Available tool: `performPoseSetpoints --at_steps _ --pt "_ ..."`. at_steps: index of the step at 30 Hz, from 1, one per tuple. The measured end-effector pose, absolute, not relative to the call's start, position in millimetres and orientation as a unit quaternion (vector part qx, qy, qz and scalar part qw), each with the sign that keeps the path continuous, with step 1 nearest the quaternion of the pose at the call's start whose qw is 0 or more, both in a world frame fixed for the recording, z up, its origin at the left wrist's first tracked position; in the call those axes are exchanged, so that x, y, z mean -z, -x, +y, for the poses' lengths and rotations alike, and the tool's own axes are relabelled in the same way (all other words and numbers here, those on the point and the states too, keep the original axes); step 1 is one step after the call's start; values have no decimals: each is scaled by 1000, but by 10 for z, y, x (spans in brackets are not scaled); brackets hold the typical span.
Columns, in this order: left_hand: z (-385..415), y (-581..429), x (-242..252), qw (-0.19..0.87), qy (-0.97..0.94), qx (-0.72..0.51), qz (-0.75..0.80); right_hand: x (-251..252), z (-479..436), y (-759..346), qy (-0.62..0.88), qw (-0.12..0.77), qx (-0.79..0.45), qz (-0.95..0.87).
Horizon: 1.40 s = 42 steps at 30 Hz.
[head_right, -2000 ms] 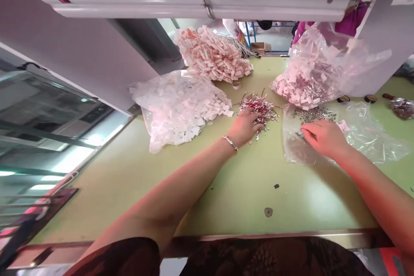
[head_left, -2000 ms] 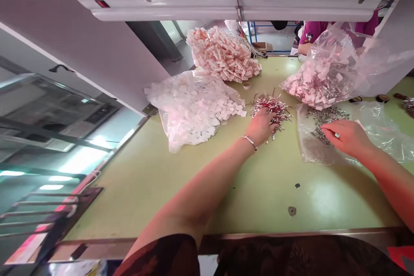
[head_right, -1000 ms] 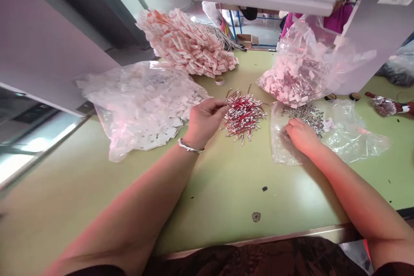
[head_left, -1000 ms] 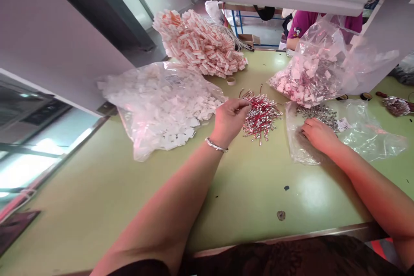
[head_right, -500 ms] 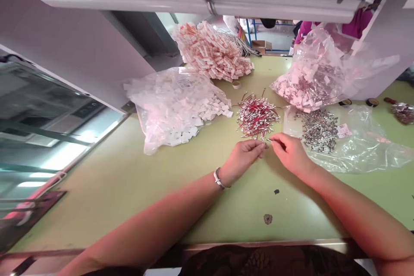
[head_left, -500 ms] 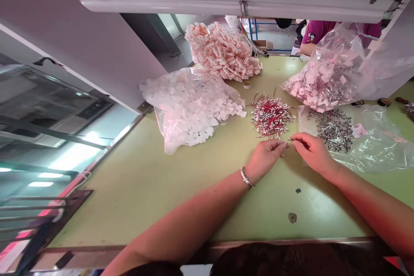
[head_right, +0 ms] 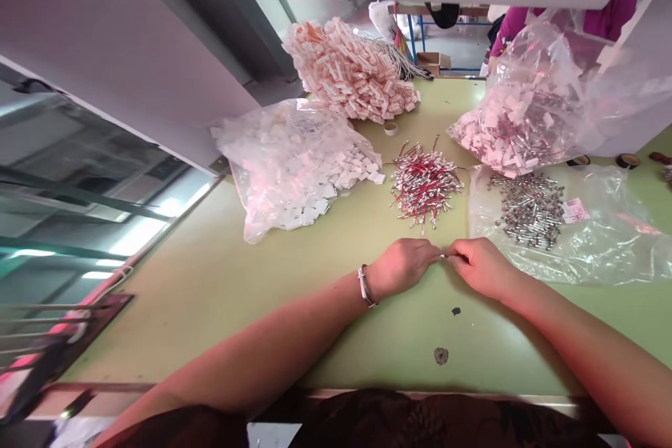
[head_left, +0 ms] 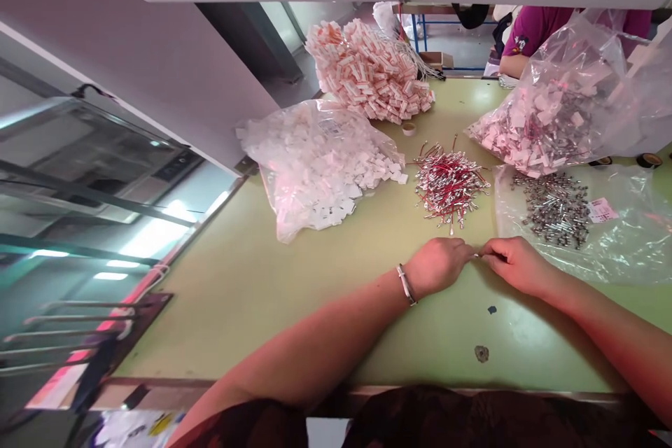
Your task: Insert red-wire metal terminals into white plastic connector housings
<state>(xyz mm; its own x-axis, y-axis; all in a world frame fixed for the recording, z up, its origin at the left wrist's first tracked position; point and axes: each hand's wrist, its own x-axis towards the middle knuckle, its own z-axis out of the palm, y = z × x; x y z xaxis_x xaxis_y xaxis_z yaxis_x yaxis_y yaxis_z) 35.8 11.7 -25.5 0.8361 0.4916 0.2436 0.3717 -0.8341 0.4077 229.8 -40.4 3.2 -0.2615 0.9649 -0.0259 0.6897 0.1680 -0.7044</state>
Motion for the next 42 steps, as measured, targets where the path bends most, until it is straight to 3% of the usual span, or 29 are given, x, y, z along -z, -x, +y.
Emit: performPoseSetpoints --at_steps 4,7,10,13,15,18,22,28,35,42 --pt "293 -270 62 190 -939 -189 217 -49 -449 -2217 582 225 -292 -725" --pt "531 -131 -53 142 -899 -278 308 -143 -489 -2168 549 164 -237 -785" --pt "732 -30 -13 69 -901 -203 377 -282 -460 -2243 536 110 -196 -814" --pt "804 -32 81 52 -898 -157 409 -409 -334 -2540 626 105 -118 -764" --pt "806 -60 114 53 -898 -162 405 -444 -233 -2795 680 37 -29 -732" --pt "830 -88 133 75 -888 -218 398 -379 -115 -3040 665 -41 4 -745" --pt "932 -87 154 137 -809 -332 466 -183 -40 -2987 647 -58 43 -759" --pt "839 -113 -34 218 -730 -455 461 -130 -32 -2909 668 17 86 -739" --pt "349 -420 -44 434 -765 -270 391 -158 -200 -2495 591 272 -144 -746" --pt "217 -501 82 482 -755 -232 379 -17 -262 -2250 573 329 -197 -724"
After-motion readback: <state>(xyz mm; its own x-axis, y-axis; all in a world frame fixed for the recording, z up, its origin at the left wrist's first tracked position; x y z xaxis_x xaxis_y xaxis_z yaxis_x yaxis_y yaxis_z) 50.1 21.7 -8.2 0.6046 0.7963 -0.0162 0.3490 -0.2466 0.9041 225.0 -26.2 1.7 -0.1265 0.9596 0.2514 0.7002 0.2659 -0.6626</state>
